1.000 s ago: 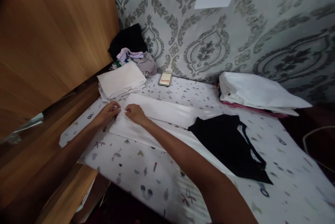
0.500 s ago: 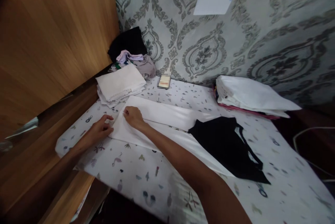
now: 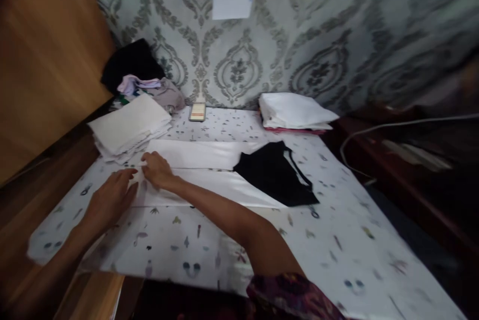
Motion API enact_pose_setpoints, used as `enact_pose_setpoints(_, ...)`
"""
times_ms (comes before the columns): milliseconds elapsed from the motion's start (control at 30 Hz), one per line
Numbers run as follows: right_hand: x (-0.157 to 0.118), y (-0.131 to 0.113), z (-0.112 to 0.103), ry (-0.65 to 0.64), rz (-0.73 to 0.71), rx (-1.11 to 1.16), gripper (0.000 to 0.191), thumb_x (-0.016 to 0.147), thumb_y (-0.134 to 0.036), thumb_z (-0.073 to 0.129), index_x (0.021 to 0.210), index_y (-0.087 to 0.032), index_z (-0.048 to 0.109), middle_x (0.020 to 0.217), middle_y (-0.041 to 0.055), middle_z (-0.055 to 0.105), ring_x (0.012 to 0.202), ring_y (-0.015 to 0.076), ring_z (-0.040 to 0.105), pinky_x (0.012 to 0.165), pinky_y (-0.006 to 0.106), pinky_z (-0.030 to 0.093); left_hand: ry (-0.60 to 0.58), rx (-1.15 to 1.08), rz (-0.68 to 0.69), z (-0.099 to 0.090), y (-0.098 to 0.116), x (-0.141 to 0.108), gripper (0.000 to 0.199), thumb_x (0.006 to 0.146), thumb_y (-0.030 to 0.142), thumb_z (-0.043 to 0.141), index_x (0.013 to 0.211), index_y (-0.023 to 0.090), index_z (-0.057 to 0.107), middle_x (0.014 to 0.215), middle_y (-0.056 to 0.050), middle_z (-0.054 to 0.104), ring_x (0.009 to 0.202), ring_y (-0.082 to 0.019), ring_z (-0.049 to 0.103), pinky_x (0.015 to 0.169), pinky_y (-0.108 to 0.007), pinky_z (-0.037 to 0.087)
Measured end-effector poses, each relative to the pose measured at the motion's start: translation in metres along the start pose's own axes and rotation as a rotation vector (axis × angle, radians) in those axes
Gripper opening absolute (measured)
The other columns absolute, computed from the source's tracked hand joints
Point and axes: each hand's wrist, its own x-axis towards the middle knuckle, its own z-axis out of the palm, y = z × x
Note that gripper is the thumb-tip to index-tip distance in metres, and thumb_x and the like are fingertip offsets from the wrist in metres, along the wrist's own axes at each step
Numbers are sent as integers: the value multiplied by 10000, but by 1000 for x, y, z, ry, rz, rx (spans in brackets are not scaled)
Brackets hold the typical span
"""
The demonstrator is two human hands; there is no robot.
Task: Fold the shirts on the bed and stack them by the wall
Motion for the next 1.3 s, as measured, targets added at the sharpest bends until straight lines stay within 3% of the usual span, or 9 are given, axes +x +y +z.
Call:
enact_pose_setpoints(167,-55,20,-44,102,-56,41,230,920,-155,492,1119,-228,582,1096,40,579,933,186,581,904,338,458,-19,-237,219,29,13,27,443,945,398,335,1309,194,487,1306,-141,614,1193,-285,593,976,-443,509)
enact_pose_setpoints(333,-170,73,-107,261,-44,-97,214,936,-167,470,1082,-200,623,1097,77,617,844,177,616,805,324,507,-38,-119,266,58,0,25,519,957,464,294,1356,186,474,1472,-169,517,1351,-318,500,1131,-526,395)
enact_pose_setpoints(500,-276,123,-165,734,188,-274,233,957,-246,444,1037,-227,662,1038,105,666,960,236,629,814,371,529,15,-59,307,55,0,21,491,934,464,304,1366,294,468,1462,-93,543,1341,-318,515,1147,-533,384)
enact_pose_setpoints(600,-311,146,-187,786,345,-398,259,949,-308,471,1090,-206,662,1054,117,687,1008,279,614,893,451,505,2,-103,347,46,35,34,481,894,480,358,1326,340,518,1393,-84,590,1270,-368,559,1064,-582,451)
enact_pose_setpoints(767,-328,170,-191,659,410,-347,340,941,-403,521,1181,-197,647,1106,114,694,1039,279,621,932,471,495,-244,-365,527,42,148,76,436,949,458,355,1307,278,526,1325,-83,609,1190,-293,604,963,-453,530)
enact_pose_setpoints(867,-329,175,-189,619,367,-327,292,921,-366,574,1141,-198,668,1068,107,697,1028,264,626,946,458,485,-343,-430,709,54,218,106,407,965,370,352,1309,240,527,1337,-104,583,1221,-269,571,1005,-420,491)
enact_pose_setpoints(967,-333,178,-191,586,345,-315,245,894,-323,624,1096,-199,683,1027,96,697,1003,253,621,927,433,485,-397,-390,864,70,267,130,451,920,218,385,1357,237,493,1455,-123,474,1345,-281,459,1081,-462,420)
enact_pose_setpoints(1100,-342,178,-194,546,294,-320,159,890,-316,642,973,-192,698,951,87,685,951,242,602,879,407,484,-360,-262,997,81,294,142,379,827,120,451,1170,218,580,1468,-138,452,1398,-320,390,1106,-521,370)
enact_pose_setpoints(1300,-340,170,-213,568,264,-221,294,989,-378,495,870,-195,692,939,70,679,900,201,609,881,364,461,-200,-188,1155,62,281,122,252,795,41,404,862,232,553,1148,-93,649,1319,-278,480,1130,-521,321)
